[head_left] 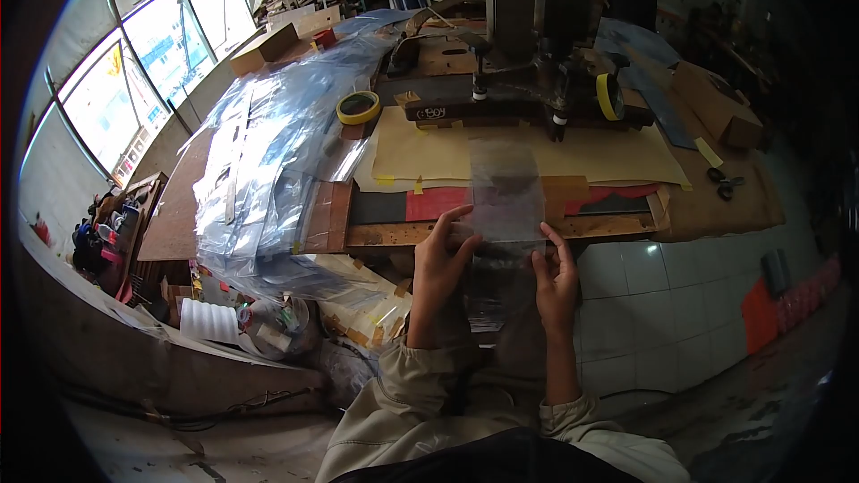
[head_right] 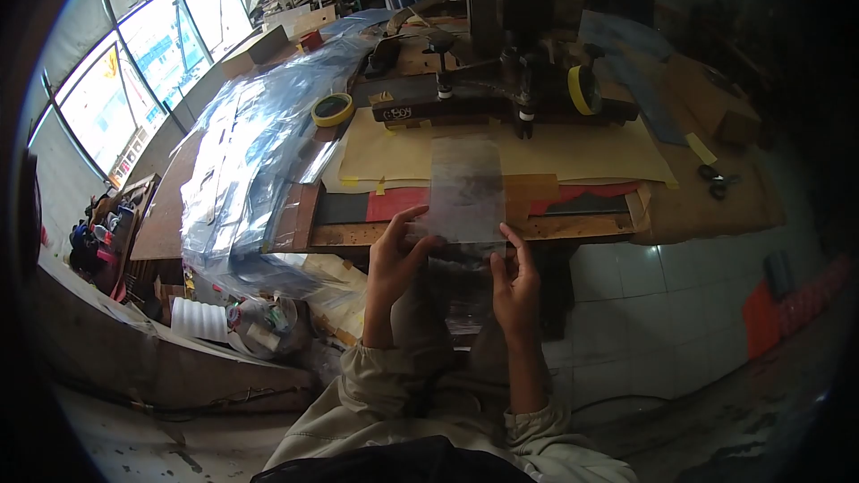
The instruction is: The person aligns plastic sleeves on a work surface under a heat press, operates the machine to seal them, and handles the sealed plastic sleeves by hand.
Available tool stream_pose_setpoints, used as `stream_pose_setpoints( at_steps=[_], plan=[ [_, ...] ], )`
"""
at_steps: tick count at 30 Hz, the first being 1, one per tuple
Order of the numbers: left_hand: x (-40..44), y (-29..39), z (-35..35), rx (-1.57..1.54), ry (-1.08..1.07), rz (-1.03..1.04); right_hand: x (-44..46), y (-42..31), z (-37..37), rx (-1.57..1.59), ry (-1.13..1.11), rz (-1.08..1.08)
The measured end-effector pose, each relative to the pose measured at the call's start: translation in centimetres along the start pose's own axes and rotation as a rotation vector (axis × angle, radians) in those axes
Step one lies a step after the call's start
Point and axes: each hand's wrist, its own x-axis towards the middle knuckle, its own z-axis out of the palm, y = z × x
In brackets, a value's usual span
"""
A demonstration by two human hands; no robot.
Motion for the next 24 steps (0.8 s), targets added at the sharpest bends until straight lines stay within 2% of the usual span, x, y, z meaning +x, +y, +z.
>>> stream_pose_setpoints(
  at_steps=[24],
  plan=[
    [-0.16,0.40,-0.33,-0.016,0.009,-0.028,-0.37,0.88,-0.12,0.009,0.007,-0.019]
  ],
)
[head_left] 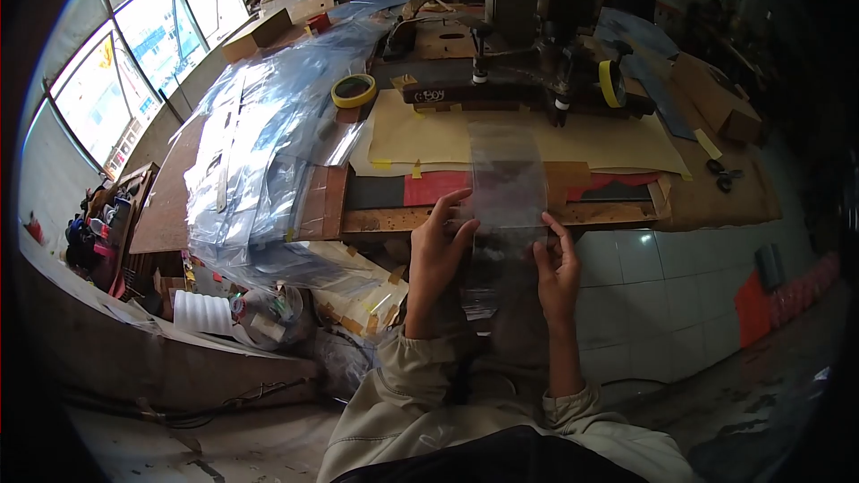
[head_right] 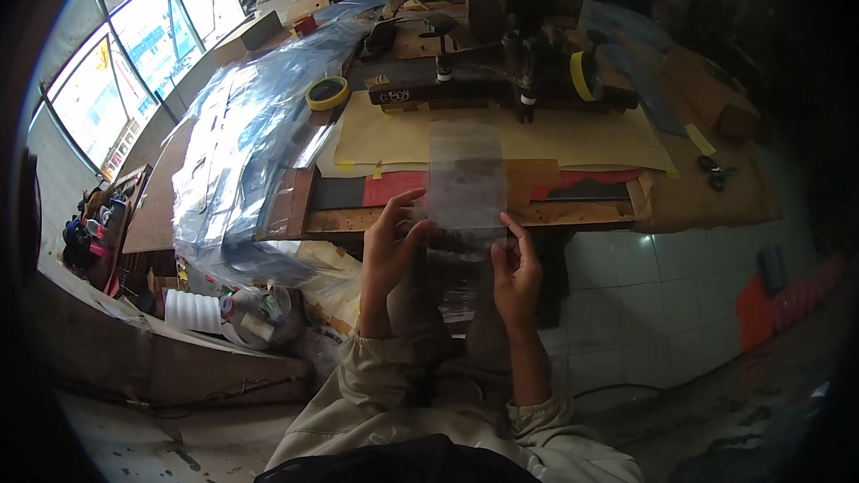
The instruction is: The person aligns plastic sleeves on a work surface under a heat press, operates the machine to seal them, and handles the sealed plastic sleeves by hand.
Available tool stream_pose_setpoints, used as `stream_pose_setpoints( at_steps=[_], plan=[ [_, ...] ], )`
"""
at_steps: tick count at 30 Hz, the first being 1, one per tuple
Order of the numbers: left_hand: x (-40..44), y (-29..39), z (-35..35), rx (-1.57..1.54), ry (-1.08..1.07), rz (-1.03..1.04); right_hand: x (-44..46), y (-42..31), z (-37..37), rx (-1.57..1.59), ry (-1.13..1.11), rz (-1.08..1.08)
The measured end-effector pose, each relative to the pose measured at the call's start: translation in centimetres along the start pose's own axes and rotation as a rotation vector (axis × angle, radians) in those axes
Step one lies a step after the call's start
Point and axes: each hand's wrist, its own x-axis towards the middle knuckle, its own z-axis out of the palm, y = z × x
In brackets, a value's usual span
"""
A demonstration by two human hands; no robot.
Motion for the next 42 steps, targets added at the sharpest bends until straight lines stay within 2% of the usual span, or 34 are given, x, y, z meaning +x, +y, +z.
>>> stream_pose_setpoints(
  at_steps=[7,13,16,17,21,25,35,38,40,42],
  plan=[
    [0.2,0.4,-0.2,-0.015,-0.020,-0.009,0.0,0.0,0.2,0.056,0.027,0.041],
    [-0.1,1.1,-1.0,-0.155,-0.175,-0.130,-0.8,-1.3,0.0,0.157,0.001,0.108],
    [-0.7,0.8,-1.5,-0.039,-0.172,-0.063,-1.8,-2.0,-0.1,0.129,0.014,0.144],
    [-1.2,1.2,-1.6,-0.125,-0.206,-0.168,-2.2,-2.1,-0.2,0.125,0.003,0.164],
    [-3.5,0.8,-1.6,-0.028,-0.209,-0.044,-4.0,-1.8,-0.4,0.137,0.002,0.213],
    [-6.3,0.3,-1.2,0.023,-0.219,-0.186,-5.6,-0.2,-0.5,0.181,0.025,0.261],
    [-8.2,0.1,-0.2,-0.018,-0.293,-0.220,-6.8,2.2,-1.3,0.166,0.092,0.232],
    [-8.4,0.4,-0.4,0.085,-0.237,-0.090,-6.9,2.3,-1.1,0.154,0.094,0.225],
    [-8.5,1.6,-1.1,0.530,-0.093,0.190,-7.1,2.5,-0.8,0.200,0.088,0.245],
    [-8.6,4.7,-2.7,0.564,-0.092,0.329,-7.3,2.6,-0.8,0.232,0.078,0.249]
  ],
)
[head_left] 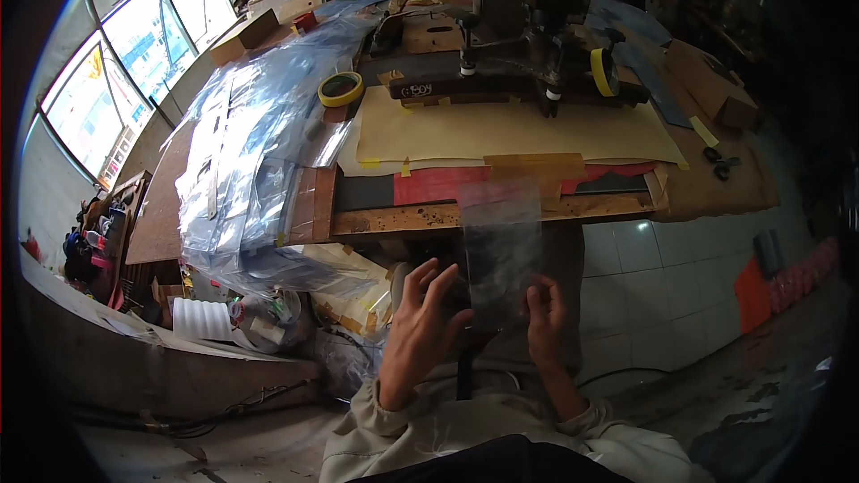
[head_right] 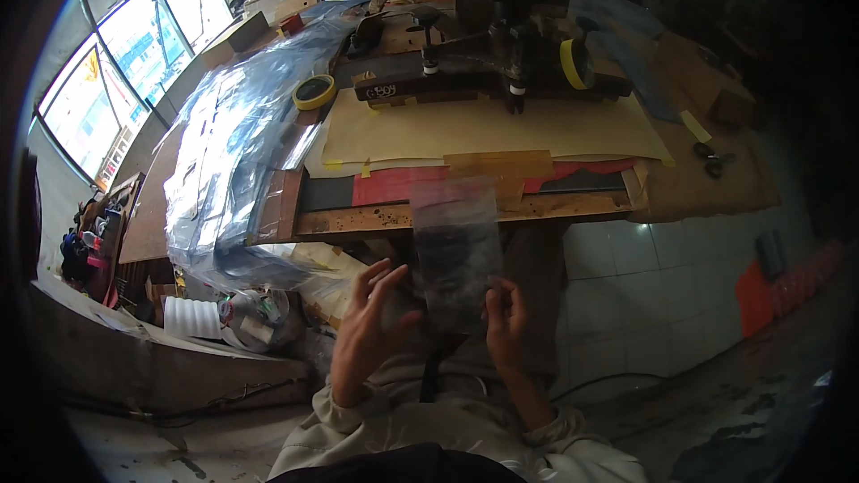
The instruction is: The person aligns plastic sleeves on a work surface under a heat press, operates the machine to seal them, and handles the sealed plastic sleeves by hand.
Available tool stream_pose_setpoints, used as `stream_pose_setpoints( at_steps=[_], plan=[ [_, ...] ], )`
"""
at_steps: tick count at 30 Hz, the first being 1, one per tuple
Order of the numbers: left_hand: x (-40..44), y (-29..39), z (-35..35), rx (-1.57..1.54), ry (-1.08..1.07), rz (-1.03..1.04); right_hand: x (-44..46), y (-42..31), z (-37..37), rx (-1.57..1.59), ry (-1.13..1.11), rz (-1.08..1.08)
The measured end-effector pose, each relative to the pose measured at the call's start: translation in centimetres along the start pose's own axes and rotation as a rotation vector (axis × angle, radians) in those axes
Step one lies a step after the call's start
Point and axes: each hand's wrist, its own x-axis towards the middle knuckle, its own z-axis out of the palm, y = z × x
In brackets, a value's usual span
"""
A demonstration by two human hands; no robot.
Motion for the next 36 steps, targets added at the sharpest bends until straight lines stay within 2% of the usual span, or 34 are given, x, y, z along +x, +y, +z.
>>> stream_pose_setpoints(
  at_steps=[2,3,5,7,11,17,23,30,32,33,35,36],
  plan=[
    [1.2,2.8,-4.3,-0.386,-0.073,0.032,0.0,0.1,0.0,0.019,-0.023,-0.006],
    [0.6,3.6,-4.2,-0.892,0.020,0.194,0.0,0.2,0.0,0.020,-0.016,-0.011],
    [1.0,4.6,-4.6,-1.414,0.027,0.663,0.1,0.4,0.0,0.020,-0.007,-0.025],
    [3.5,6.1,-6.0,-1.399,-0.109,0.956,0.3,-0.2,0.2,-0.003,-0.005,-0.018],
    [4.7,9.5,-5.6,-1.522,-0.134,0.895,0.1,-0.8,0.1,-0.016,0.005,0.011],
    [6.5,10.3,-6.0,-1.414,-0.102,1.006,0.2,-0.3,-0.1,0.015,-0.002,-0.002],
    [5.1,7.6,-2.9,-1.563,-0.463,0.949,0.2,-0.6,0.0,0.020,-0.001,0.026],
    [5.4,7.7,-2.7,-1.594,-0.494,0.966,0.3,-0.8,0.2,0.018,0.007,0.025],
    [5.7,8.6,-3.4,-1.625,-0.383,0.953,0.3,-0.7,0.2,0.019,0.007,0.031],
    [6.0,10.1,-4.7,-1.643,-0.253,0.922,0.3,-0.6,0.1,0.016,0.006,0.029],
    [6.0,10.3,-5.7,-1.579,-0.275,0.913,0.4,-0.5,-0.1,0.010,0.005,0.027],
    [5.8,8.9,-6.0,-1.495,-0.422,0.935,0.2,-0.7,-0.1,0.019,-0.002,0.025]
  ],
)
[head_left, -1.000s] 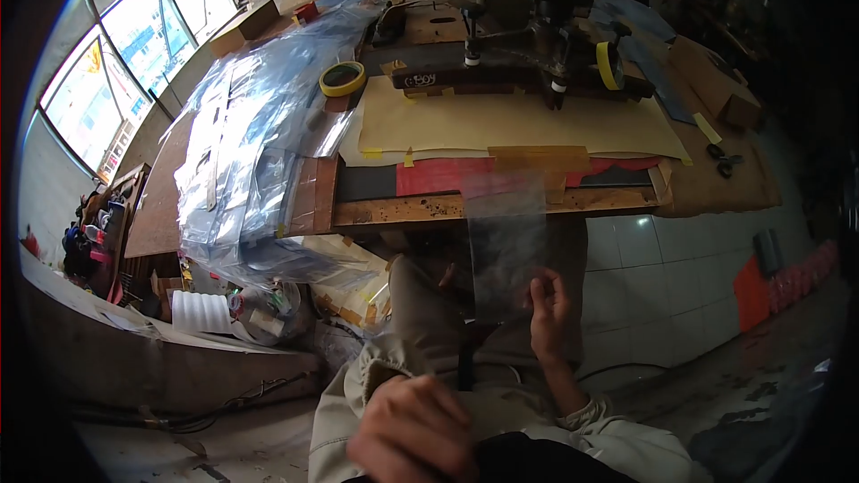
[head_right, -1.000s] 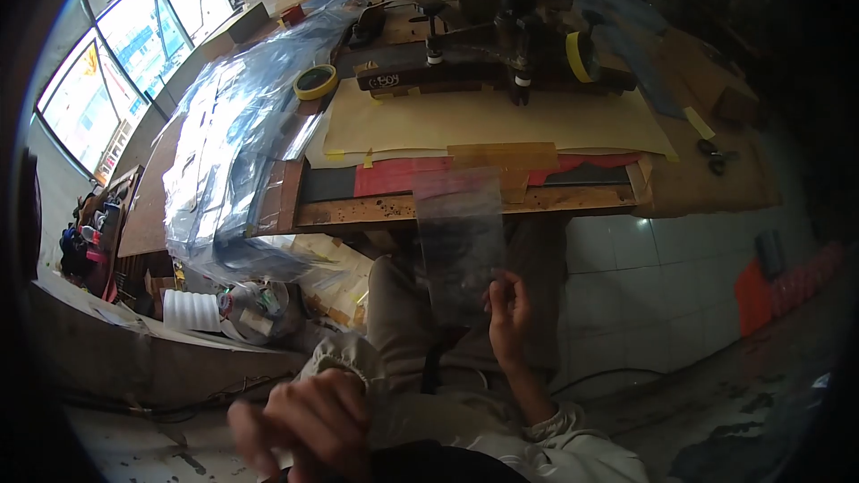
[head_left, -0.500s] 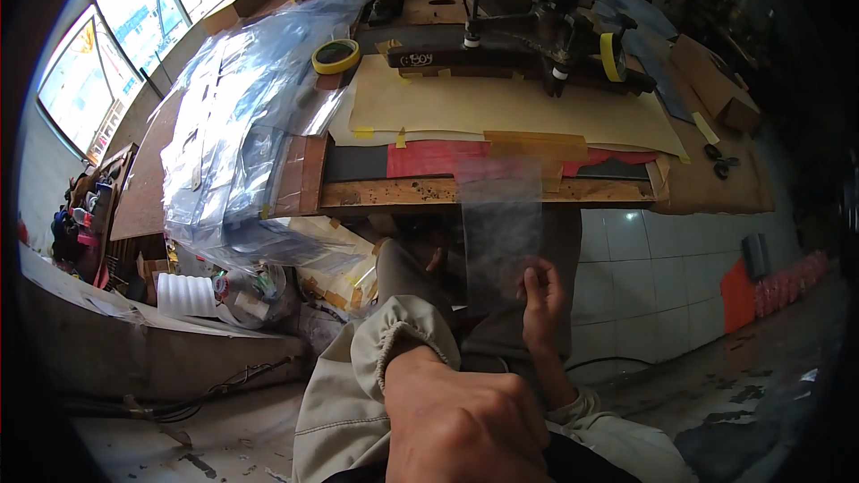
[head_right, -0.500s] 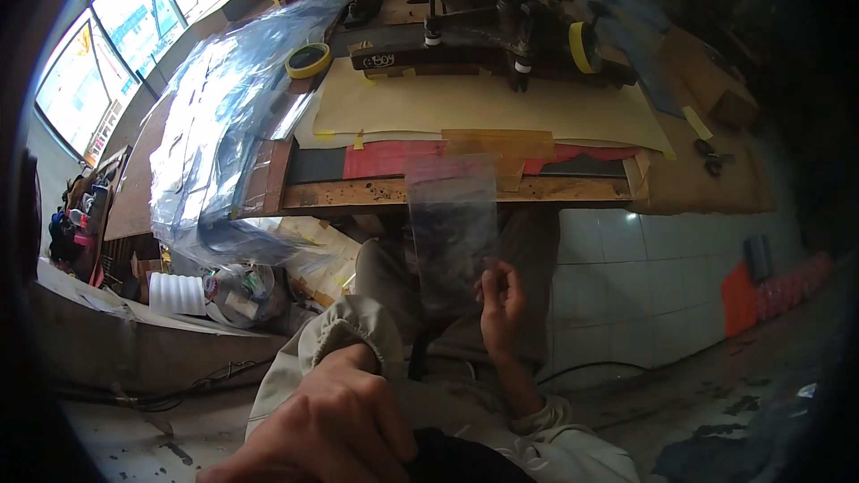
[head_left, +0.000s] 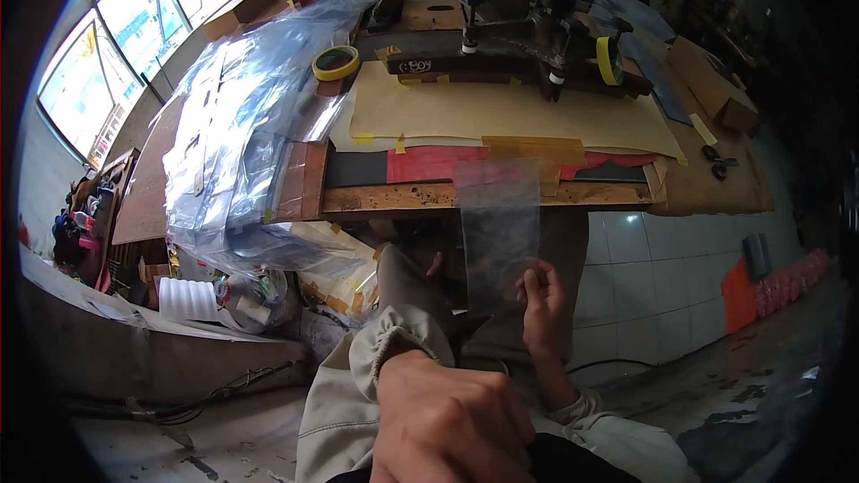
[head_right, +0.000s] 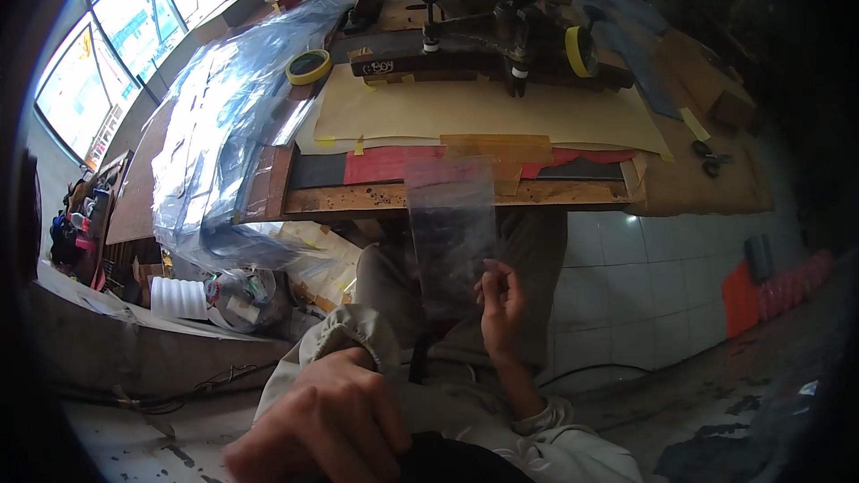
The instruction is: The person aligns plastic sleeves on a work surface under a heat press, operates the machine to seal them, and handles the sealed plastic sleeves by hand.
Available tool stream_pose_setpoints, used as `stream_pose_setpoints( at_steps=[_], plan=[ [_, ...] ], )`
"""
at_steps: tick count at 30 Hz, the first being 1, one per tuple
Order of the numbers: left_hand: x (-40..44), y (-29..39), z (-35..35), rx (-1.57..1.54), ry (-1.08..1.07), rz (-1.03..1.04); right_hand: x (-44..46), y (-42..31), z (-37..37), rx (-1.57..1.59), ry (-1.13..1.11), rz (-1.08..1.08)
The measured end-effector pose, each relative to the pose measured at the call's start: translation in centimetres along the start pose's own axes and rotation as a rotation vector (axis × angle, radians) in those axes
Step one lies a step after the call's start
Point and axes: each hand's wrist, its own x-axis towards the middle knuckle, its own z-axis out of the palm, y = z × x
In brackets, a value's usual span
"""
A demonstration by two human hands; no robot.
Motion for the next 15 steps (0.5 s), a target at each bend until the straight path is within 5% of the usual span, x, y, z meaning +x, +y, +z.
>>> stream_pose_setpoints(
  at_steps=[4,8,10,12,15],
  plan=[
    [-4.1,-0.2,-2.4,0.131,0.004,-0.174,0.3,-0.6,0.2,0.053,-0.024,-0.012],
    [-5.7,1.1,-5.6,0.795,0.357,-0.931,-0.1,0.0,-0.2,0.078,-0.016,0.020],
    [-7.2,0.1,-8.9,1.104,0.499,-1.052,-0.4,0.1,-0.3,0.090,-0.013,0.031],
    [-8.7,-1.6,-13.1,1.423,0.375,-0.917,-0.3,0.1,-0.3,0.090,-0.010,0.032],
    [-10.0,-5.1,-18.8,1.539,0.179,-1.020,-0.4,-0.2,-0.1,0.074,-0.008,0.036]
  ],
)
